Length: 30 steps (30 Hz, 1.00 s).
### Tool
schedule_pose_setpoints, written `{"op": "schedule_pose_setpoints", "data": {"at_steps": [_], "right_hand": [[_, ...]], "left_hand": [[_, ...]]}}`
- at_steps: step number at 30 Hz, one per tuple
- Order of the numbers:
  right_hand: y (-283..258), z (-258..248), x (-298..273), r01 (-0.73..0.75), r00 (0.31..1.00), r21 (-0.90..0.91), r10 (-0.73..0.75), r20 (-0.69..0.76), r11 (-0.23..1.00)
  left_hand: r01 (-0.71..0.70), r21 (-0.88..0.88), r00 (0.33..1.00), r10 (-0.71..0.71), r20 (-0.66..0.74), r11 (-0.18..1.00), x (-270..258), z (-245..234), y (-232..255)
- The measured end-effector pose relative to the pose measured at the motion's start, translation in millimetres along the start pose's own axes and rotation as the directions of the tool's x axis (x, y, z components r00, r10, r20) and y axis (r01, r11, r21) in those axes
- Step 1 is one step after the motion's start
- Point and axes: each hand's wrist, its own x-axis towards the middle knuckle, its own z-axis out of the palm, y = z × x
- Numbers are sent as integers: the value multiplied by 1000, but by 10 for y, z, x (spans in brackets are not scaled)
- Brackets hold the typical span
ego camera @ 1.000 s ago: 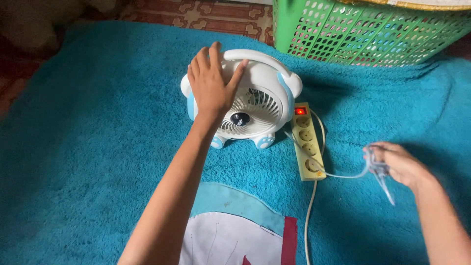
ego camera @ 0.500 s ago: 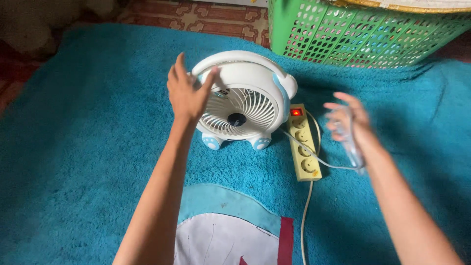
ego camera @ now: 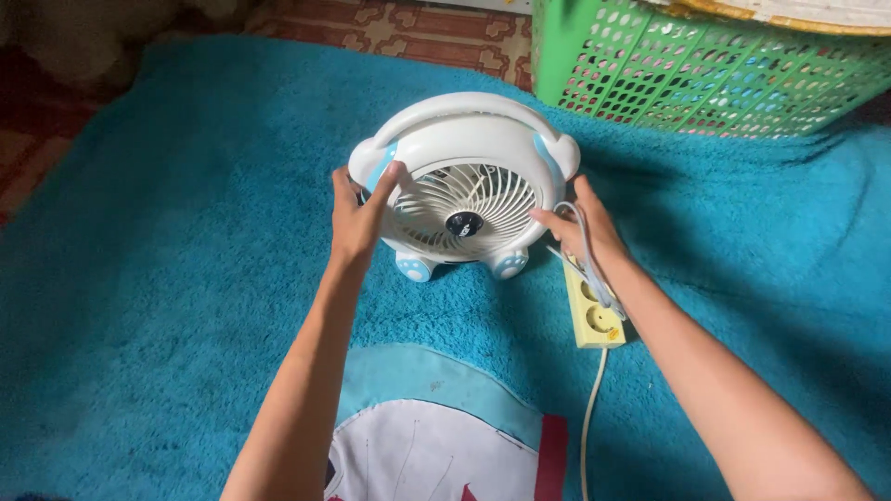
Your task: Cleaning a portable electric fan with a cloth and a toothbrush, then plugging it in to test.
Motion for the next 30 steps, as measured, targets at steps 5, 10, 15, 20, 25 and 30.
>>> {"op": "schedule_pose_setpoints", "data": {"at_steps": [5,10,15,20,25,30], "right_hand": [[-153,125,172,130,992,-80,-130,4,988],[-216,337,261,119,992,-70,-115,57,990],[49,361,445,92,994,-93,-86,66,991],[130,297,492,62,994,-83,-55,91,995],[284,259,408,53,997,18,-54,61,998],[554,20,92,49,995,91,-40,-94,995]], "left_hand": [[9,117,992,6,-127,993,-14,-243,45],[59,80,982,-43,-182,995,-41,-434,-68],[-43,11,989,44,-143,999,-3,-413,-128],[13,225,995,10,-99,974,91,-341,-65],[-31,168,995,47,-93,985,49,-366,-282],[2,196,994,21,-112,981,-154,-287,-227]]}}
